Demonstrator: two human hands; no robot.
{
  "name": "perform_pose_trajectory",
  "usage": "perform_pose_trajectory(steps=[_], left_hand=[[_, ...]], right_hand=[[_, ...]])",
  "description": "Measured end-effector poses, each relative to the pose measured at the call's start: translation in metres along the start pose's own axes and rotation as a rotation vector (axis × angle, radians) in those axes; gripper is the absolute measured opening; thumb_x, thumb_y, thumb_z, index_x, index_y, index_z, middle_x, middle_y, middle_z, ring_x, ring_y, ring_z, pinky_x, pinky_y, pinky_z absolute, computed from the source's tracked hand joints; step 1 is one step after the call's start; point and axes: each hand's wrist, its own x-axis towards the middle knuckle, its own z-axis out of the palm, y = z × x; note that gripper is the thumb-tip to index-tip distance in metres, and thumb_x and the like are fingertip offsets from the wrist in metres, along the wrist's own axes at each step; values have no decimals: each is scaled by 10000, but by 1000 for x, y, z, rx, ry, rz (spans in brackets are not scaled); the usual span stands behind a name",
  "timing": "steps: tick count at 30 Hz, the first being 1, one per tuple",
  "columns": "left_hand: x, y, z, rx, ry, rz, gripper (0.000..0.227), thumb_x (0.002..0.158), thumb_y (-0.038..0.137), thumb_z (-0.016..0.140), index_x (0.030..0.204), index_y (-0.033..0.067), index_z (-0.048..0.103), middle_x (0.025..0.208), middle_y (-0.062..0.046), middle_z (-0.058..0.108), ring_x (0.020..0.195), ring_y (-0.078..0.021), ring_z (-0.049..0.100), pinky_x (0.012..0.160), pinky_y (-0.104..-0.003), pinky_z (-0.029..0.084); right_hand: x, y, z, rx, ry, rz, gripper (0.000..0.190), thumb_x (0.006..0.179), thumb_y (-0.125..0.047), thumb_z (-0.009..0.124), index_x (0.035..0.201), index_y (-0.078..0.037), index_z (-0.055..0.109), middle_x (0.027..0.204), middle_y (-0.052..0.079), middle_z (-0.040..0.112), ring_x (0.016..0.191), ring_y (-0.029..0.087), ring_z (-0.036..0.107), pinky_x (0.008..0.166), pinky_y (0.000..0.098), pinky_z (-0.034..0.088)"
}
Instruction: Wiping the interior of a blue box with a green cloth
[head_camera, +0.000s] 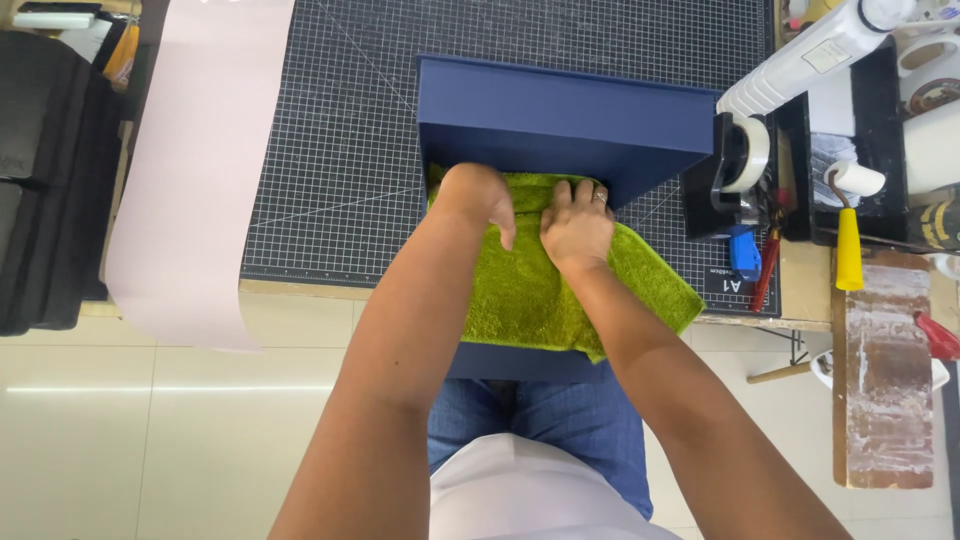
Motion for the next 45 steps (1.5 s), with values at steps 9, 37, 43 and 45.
perform_pose_trajectory(steps=[9, 37, 43, 45], left_hand=[[-5, 3, 7, 49, 21, -24, 787, 743, 497, 862, 1363, 60, 656, 1358, -150, 665, 1265, -344, 627, 996, -546, 565], [1, -15, 13, 126, 34, 68, 781, 749, 558, 808, 1351, 80, 675, 1328, -120, 691, 1216, -324, 663, 992, -516, 577], [49, -23, 48, 51, 220, 20, 699, 727, 451, 826, 1283, 45, 703, 1333, -193, 664, 1285, -429, 593, 1008, -612, 518], [43, -26, 55, 16, 294, 0, 684, 761, 441, 817, 1301, 42, 688, 1422, -205, 601, 1354, -450, 525, 1043, -611, 484]], right_hand=[[1, 1, 2, 20, 30, -4, 388, 872, -370, 535, 1165, -131, 620, 1022, 134, 548, 1029, 400, 606, 719, 432, 571], [5, -3, -2, 7, -170, 32, 357, 908, -383, 497, 1176, -154, 554, 1087, 138, 527, 1096, 414, 565, 730, 476, 584], [6, -3, -4, -16, -155, 10, 392, 870, -381, 549, 1194, -161, 556, 1081, 119, 528, 1100, 395, 571, 697, 440, 606], [4, -3, -6, 11, -106, -6, 393, 860, -369, 569, 1187, -151, 557, 1066, 126, 526, 1091, 411, 579, 678, 448, 617]])
